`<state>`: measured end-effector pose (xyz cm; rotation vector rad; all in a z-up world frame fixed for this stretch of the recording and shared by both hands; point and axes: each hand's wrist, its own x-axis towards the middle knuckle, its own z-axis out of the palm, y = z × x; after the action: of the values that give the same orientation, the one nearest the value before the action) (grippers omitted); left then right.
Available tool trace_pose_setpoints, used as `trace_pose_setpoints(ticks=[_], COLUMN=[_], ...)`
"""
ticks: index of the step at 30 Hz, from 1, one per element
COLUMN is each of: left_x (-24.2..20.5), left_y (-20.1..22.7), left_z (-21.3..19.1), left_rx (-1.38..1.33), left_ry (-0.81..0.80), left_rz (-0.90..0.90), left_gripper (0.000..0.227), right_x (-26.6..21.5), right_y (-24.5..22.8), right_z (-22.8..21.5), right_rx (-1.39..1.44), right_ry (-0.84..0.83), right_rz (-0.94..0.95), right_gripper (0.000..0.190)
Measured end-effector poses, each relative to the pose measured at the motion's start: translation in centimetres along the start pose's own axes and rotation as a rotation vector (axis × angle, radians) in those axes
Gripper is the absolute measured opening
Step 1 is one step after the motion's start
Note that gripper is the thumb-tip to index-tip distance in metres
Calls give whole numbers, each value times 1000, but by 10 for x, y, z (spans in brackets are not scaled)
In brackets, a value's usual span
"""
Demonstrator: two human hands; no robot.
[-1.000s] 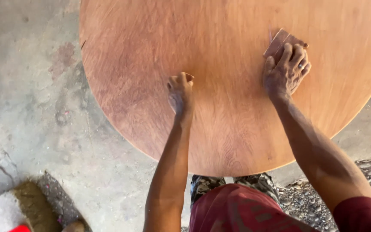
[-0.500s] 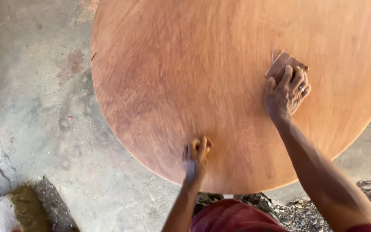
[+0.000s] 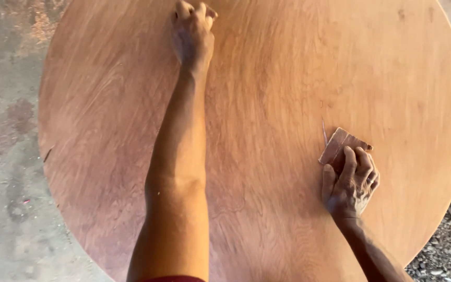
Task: Sanding the surface of a round wooden tabletop using pieces of sandpaper in both hands.
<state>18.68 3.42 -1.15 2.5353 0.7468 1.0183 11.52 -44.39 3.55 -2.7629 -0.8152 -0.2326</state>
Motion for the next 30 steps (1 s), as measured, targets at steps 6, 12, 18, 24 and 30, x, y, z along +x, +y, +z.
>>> trace_pose_setpoints(ticks=[6, 12, 18, 24, 30], left_x=[-22, -205, -471, -520, -403], left_y=[27, 88, 264, 293, 164], left_z=[-30, -105, -284, -331, -291], left_rx=[-9, 49, 230, 283, 91], left_ry=[-73, 2, -27, -154, -99], left_rz=[-120, -87, -254, -402, -297], left_gripper=[13, 24, 48, 50, 48], right_x=[3, 0, 5, 40, 71], right_y=[0, 17, 37, 54, 42], right_z=[-4, 4, 6, 4, 6], right_rx=[-10, 40, 90, 160, 154], right_ry=[-29, -104, -76, -42, -51], right_rz=[-49, -96, -224, -350, -290], right_gripper=[61, 72, 81, 62, 52])
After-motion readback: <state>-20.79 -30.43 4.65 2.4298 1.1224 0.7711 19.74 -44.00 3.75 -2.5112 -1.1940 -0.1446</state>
